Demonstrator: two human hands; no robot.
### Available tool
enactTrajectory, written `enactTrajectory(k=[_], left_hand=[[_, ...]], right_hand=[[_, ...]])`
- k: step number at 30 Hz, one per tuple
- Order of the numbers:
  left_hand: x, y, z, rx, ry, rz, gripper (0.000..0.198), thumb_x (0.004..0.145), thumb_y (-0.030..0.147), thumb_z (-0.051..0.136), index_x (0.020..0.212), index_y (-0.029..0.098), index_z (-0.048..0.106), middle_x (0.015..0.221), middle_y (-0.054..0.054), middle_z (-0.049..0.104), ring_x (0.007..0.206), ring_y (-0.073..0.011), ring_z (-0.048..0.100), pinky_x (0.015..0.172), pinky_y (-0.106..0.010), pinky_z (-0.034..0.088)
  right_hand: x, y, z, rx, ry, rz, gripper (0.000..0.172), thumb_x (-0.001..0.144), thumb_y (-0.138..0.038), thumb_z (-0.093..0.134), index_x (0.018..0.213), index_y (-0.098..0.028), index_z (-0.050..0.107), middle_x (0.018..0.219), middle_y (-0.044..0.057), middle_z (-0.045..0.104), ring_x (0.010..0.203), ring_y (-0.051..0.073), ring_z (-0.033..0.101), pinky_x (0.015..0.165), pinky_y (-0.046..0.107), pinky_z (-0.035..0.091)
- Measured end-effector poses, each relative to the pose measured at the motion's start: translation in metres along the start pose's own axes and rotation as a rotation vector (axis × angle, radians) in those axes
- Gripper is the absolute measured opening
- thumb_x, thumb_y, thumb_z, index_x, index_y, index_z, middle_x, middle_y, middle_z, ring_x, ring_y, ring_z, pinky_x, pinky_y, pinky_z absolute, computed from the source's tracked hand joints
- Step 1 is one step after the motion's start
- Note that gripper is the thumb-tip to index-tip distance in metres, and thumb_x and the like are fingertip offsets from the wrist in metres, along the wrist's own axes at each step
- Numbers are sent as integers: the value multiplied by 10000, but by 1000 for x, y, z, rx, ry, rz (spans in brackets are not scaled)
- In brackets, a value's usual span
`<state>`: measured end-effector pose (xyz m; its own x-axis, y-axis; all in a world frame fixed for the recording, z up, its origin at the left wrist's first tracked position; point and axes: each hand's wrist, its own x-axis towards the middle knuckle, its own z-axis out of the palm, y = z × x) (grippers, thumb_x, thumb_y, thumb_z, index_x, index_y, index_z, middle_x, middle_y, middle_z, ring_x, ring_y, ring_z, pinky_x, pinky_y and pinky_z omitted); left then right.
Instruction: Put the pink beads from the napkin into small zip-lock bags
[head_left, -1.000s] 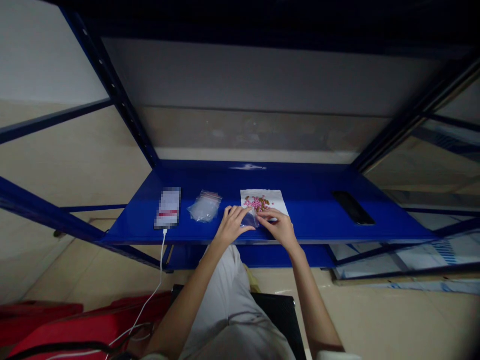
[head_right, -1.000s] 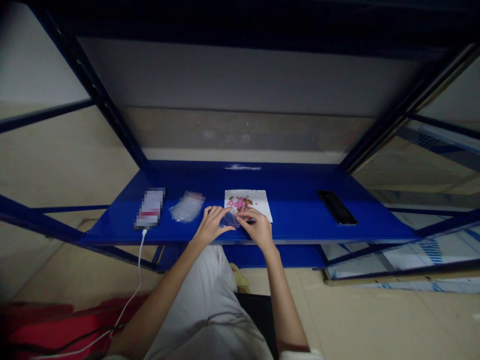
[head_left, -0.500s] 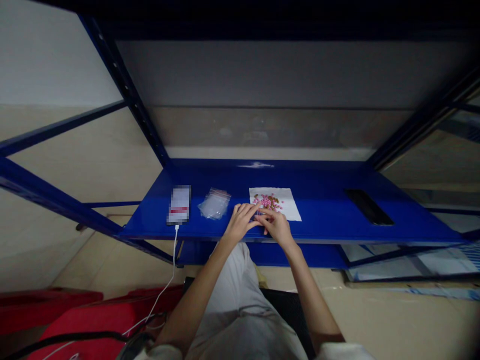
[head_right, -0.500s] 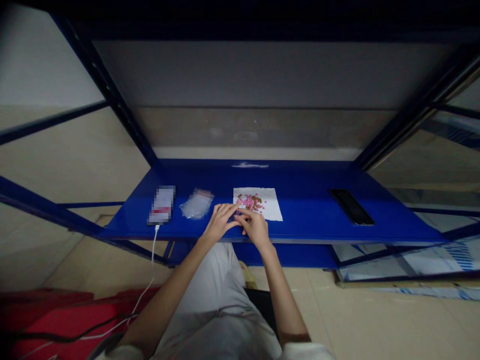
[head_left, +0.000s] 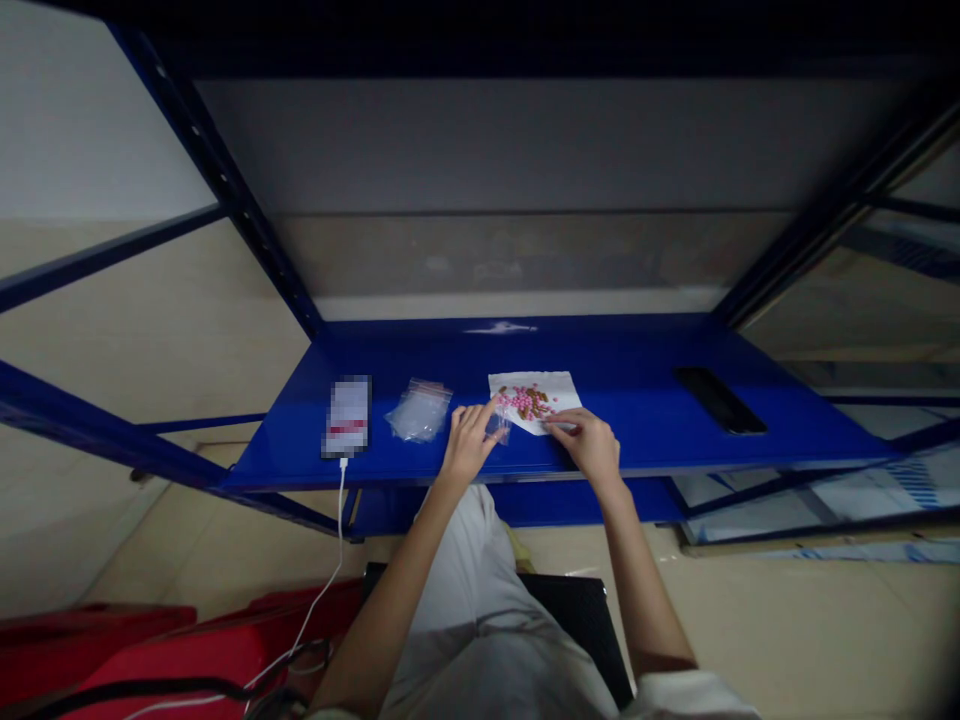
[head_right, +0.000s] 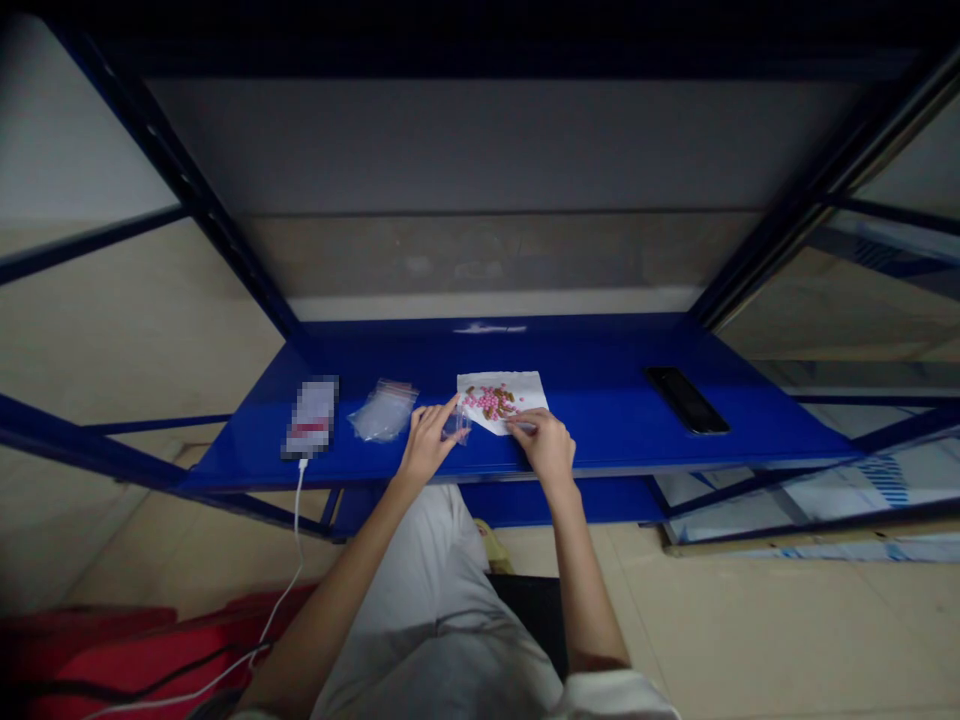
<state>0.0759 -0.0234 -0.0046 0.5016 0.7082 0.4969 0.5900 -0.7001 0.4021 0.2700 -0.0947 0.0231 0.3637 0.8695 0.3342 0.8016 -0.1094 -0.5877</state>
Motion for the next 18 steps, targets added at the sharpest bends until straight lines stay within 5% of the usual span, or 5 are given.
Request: enactTrajectory(k=[12,18], left_hand=[[1,2,1,-64,60,-51,372,787,346,586,1103,183,475,1014,-65,650,924,-173,591,902,-340,325],[1,3,1,-74,45,-48,375,788,362,580,1103,185,477,1002,-65,652,911,-179,595,899,-348,320]], right_hand=[[3,9,5,-176,-3,95,188,726,-416,598,749,-268,711,888,14,675,713,181,633,459,219,344],[4,-14,-4,-65,61,48,197,709,-416,617,721,-239,703,875,17,650,567,122,581,467,221,379]])
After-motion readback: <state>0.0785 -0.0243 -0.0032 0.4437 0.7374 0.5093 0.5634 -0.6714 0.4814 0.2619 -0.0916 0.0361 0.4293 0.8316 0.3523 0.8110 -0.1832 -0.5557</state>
